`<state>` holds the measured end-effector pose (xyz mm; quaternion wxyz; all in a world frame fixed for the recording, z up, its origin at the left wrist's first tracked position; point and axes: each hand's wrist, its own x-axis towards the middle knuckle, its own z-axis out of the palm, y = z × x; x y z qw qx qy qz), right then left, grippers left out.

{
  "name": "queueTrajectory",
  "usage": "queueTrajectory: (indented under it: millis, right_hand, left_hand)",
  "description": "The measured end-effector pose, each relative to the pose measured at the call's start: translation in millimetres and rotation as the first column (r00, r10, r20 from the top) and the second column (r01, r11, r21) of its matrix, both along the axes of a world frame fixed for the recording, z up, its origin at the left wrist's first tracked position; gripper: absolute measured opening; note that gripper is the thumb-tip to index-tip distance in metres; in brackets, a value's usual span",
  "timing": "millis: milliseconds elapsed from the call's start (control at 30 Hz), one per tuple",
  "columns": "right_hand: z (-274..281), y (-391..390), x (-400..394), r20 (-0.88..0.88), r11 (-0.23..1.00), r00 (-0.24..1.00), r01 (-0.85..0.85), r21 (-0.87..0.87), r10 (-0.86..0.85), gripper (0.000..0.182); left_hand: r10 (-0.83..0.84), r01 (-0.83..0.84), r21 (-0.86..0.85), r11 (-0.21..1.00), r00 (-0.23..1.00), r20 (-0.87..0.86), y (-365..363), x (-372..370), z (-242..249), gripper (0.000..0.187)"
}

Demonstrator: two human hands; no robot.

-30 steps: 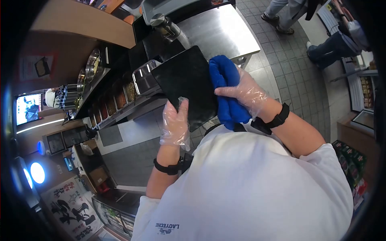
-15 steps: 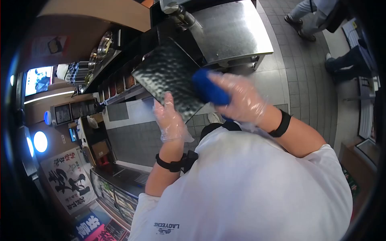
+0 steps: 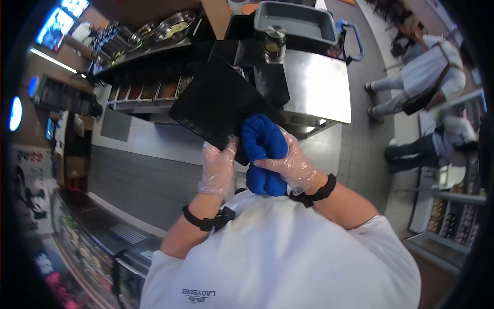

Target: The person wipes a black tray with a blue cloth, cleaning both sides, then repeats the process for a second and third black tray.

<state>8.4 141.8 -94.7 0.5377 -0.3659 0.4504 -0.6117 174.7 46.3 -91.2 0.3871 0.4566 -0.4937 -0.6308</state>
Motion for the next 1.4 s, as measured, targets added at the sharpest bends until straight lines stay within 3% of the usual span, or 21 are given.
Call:
queueTrajectory:
  millis: [67, 133, 200, 233, 300, 433, 500, 533, 600, 633, 700, 800, 867, 967, 1067, 1133, 1233, 1300, 1333, 1367, 1400]
  right_hand:
    - [9.9, -9.8, 12.5, 0.058, 0.993, 0.998, 0.020, 0.118, -0.027, 0.078]
    - [8.4, -15.7, 20.6, -0.016, 0.990, 1.000, -0.022, 0.138, 0.025, 0.081]
    - [9.6, -19.6, 28.9, 0.049, 0.985, 0.996, -0.077, 0.153, 0.071, 0.084]
    - [10.8, -22.0, 33.2, 0.021, 0.983, 0.996, -0.091, 0.161, 0.089, 0.086]
    - [19.1, -24.7, 48.1, 0.054, 0.972, 0.993, -0.112, 0.205, 0.103, 0.086]
    - [16.9, -32.2, 68.8, 0.007, 0.962, 0.990, -0.136, 0.235, 0.138, 0.085]
    - [18.3, -34.2, 76.1, 0.010, 0.963, 0.992, -0.128, 0.236, 0.129, 0.084]
    - [20.2, -35.8, 79.4, 0.016, 0.964, 0.992, -0.127, 0.234, 0.127, 0.083]
    - [26.3, -33.1, 78.1, 0.034, 0.965, 0.997, -0.079, 0.252, 0.073, 0.078]
    - [26.1, -30.3, 72.0, 0.003, 0.954, 0.993, -0.117, 0.277, 0.121, 0.076]
    - [36.2, -26.1, 75.9, -0.099, 0.939, 0.986, -0.094, 0.332, 0.133, 0.070]
    - [45.8, -19.5, 59.2, -0.157, 0.921, 0.954, -0.190, 0.340, 0.255, 0.065]
    - [45.8, -14.5, 51.4, -0.141, 0.924, 0.957, -0.195, 0.328, 0.252, 0.062]
    - [41.5, -2.2, 42.4, -0.304, 0.910, 0.898, -0.201, 0.364, 0.320, 0.065]
    - [29.7, 8.2, 45.1, -0.272, 0.919, 0.962, 0.105, 0.381, 0.003, 0.064]
    - [14.1, 13.6, 36.7, -0.236, 0.905, 0.967, 0.182, 0.385, -0.094, 0.060]
    - [-0.3, 17.2, 30.4, -0.701, 0.864, 0.704, 0.420, 0.277, -0.118, 0.057]
    - [-3.6, 16.7, 39.0, -0.775, 0.900, 0.624, 0.387, 0.200, -0.096, 0.057]
    - [-3.3, 15.1, 45.0, -0.853, 0.930, 0.516, 0.347, 0.124, -0.078, 0.058]
    - [-2.0, 12.1, 53.5, -0.807, 0.956, 0.585, 0.273, 0.109, -0.075, 0.058]
    - [-17.8, 14.9, 66.7, -0.883, 0.953, 0.432, 0.298, -0.051, -0.182, 0.058]
  left_hand:
    - [-0.244, 0.247, -0.053, 0.967, 0.968, 0.066, -10.3, 21.8, 9.7, 0.038]
    - [-0.195, 0.193, -0.097, 0.976, 0.981, -0.013, -16.3, 42.6, 17.2, 0.036]
    - [-0.359, 0.396, -0.273, 0.877, 0.916, 0.179, -28.5, 70.8, 12.6, 0.039]
    - [-0.341, 0.370, -0.271, 0.889, 0.928, 0.150, -32.9, 84.5, 5.5, 0.039]
    - [-0.471, 0.687, -0.277, 0.672, 0.685, 0.556, -41.1, 106.5, -9.9, 0.045]
    - [-0.519, 0.705, -0.359, 0.612, 0.700, 0.490, -55.1, 133.7, -7.1, 0.046]
    - [-0.496, 0.580, -0.171, 0.796, 0.788, 0.364, -58.6, 145.8, 6.6, 0.045]
    - [-0.509, 0.594, -0.166, 0.787, 0.778, 0.368, -63.8, 151.6, 6.8, 0.045]
    - [-0.395, 0.389, -0.164, 0.907, 0.919, -0.004, -81.7, 164.7, 5.0, 0.046]
    - [-0.422, 0.418, -0.155, 0.895, 0.907, 0.008, -93.4, 172.3, 0.4, 0.046]
    - [-0.523, 0.525, -0.074, 0.848, 0.805, -0.281, -118.1, 184.4, -12.6, 0.042]
    - [-0.598, 0.650, 0.166, 0.742, 0.753, -0.275, -133.7, 181.8, -20.7, 0.039]
    - [-0.710, 0.737, 0.159, 0.657, 0.676, -0.198, -125.4, 163.4, -8.5, 0.038]
    - [-0.615, 0.608, 0.274, 0.745, 0.785, -0.068, -102.1, 140.8, -12.7, 0.035]
    - [-0.493, 0.467, 0.196, 0.862, 0.862, 0.118, -90.5, 119.6, -22.5, 0.031]
    - [-0.434, 0.396, 0.278, 0.875, 0.897, 0.090, -88.0, 106.8, -36.9, 0.031]
    - [-0.313, 0.295, 0.293, 0.909, 0.950, 0.014, -79.5, 85.1, -38.8, 0.034]
    - [-0.277, 0.277, 0.221, 0.935, 0.960, -0.034, -69.8, 69.8, -34.5, 0.036]
    - [-0.245, 0.230, 0.147, 0.962, 0.964, 0.099, -64.8, 60.8, -32.1, 0.040]
    - [-0.201, 0.191, 0.066, 0.979, 0.953, 0.227, -59.7, 51.8, -29.7, 0.045]
    - [-0.148, 0.164, -0.020, 0.986, 0.927, 0.346, -54.9, 43.3, -27.4, 0.049]
